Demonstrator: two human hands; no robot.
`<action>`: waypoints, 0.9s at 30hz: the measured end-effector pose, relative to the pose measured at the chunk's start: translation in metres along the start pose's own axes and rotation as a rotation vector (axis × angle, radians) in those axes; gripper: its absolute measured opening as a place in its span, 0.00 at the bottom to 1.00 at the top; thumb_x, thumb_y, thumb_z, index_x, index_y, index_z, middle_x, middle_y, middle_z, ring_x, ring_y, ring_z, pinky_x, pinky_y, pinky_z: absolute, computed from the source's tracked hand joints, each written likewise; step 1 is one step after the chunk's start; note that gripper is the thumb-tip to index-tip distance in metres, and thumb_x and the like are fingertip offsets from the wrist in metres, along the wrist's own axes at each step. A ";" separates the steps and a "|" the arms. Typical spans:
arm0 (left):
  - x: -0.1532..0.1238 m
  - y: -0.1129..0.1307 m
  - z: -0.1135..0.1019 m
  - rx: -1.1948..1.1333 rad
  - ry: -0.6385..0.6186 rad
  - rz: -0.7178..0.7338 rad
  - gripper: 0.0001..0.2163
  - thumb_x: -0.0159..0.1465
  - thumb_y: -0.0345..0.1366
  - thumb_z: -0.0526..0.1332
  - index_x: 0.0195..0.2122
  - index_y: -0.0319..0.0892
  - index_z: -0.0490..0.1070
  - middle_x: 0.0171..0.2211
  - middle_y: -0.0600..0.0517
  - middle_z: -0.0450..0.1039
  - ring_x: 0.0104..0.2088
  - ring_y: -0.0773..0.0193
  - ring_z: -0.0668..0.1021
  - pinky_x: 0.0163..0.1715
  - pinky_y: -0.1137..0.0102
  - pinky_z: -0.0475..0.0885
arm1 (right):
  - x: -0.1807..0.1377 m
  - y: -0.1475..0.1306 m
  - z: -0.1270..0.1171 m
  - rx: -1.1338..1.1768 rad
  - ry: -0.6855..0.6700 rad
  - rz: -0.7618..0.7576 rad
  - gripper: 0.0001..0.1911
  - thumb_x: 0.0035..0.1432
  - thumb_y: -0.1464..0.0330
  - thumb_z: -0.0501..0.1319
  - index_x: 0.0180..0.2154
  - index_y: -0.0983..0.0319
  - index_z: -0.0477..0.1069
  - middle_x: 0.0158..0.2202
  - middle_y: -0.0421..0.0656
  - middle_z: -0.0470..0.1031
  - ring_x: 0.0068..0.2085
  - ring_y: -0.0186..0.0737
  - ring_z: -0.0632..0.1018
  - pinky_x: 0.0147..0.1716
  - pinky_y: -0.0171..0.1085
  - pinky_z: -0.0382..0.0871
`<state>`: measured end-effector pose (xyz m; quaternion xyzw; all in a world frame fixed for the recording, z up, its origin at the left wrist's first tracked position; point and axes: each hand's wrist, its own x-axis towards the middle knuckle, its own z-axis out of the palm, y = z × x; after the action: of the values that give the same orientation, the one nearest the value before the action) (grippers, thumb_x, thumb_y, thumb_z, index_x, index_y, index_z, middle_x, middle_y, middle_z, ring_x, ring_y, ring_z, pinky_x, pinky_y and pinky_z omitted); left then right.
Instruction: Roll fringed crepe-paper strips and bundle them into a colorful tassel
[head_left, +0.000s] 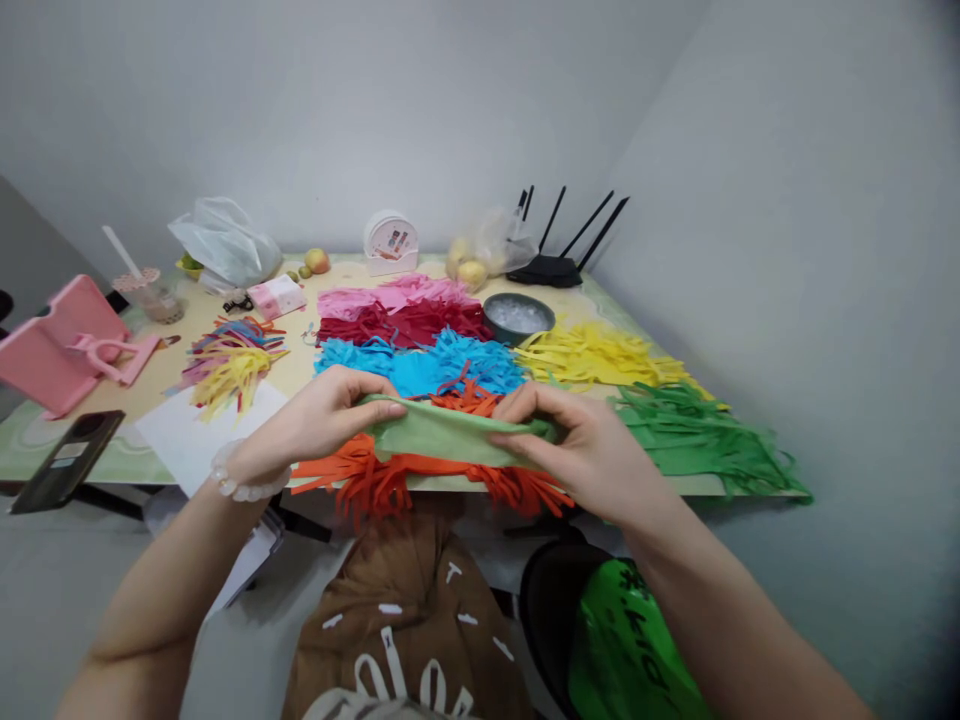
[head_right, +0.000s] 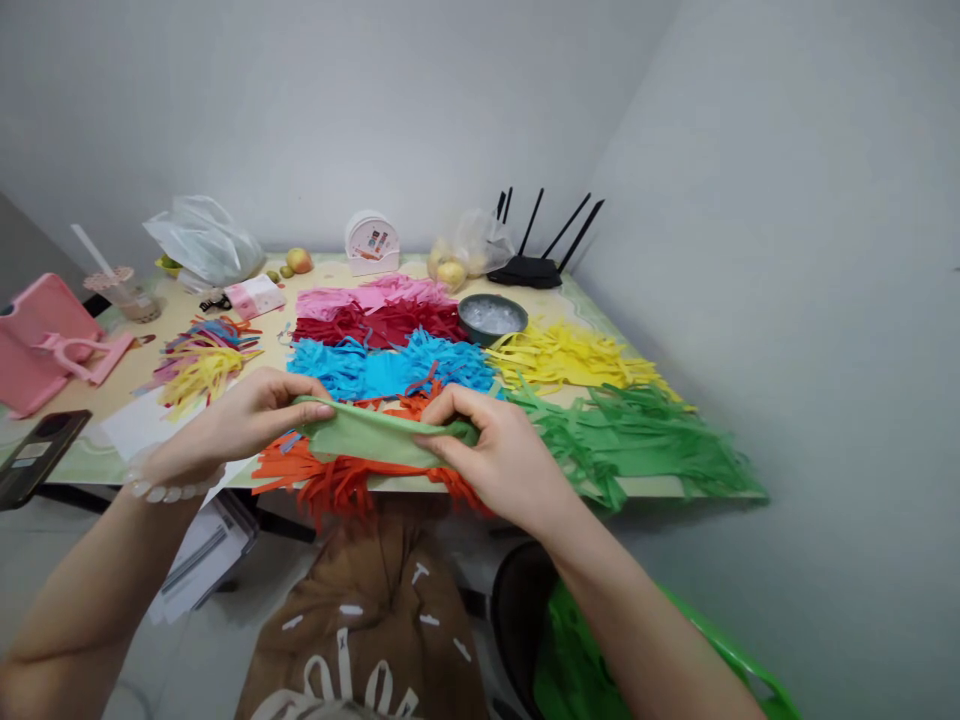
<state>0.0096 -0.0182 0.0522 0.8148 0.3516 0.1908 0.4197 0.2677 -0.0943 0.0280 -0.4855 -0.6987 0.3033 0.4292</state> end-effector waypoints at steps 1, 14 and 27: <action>0.000 0.002 -0.001 0.015 -0.007 0.004 0.14 0.65 0.41 0.59 0.28 0.38 0.74 0.23 0.54 0.72 0.24 0.69 0.70 0.25 0.75 0.64 | 0.000 0.000 0.000 0.002 0.008 -0.007 0.06 0.57 0.68 0.64 0.29 0.60 0.70 0.29 0.38 0.75 0.32 0.37 0.74 0.34 0.34 0.65; -0.015 -0.006 0.019 -0.036 0.258 0.099 0.07 0.63 0.37 0.62 0.33 0.39 0.75 0.30 0.53 0.74 0.30 0.67 0.73 0.29 0.75 0.67 | -0.002 0.010 0.006 0.046 0.038 0.003 0.06 0.61 0.65 0.63 0.33 0.60 0.73 0.31 0.39 0.74 0.33 0.38 0.75 0.34 0.34 0.67; -0.032 -0.036 0.041 -0.326 0.353 0.183 0.08 0.65 0.33 0.61 0.37 0.43 0.82 0.34 0.47 0.81 0.34 0.63 0.79 0.34 0.72 0.71 | -0.016 0.041 0.022 0.374 0.056 -0.067 0.05 0.64 0.68 0.63 0.38 0.55 0.79 0.35 0.39 0.76 0.32 0.34 0.77 0.31 0.30 0.72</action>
<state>-0.0020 -0.0499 -0.0017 0.7189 0.3088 0.4214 0.4586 0.2671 -0.0952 -0.0209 -0.3821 -0.6335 0.3998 0.5412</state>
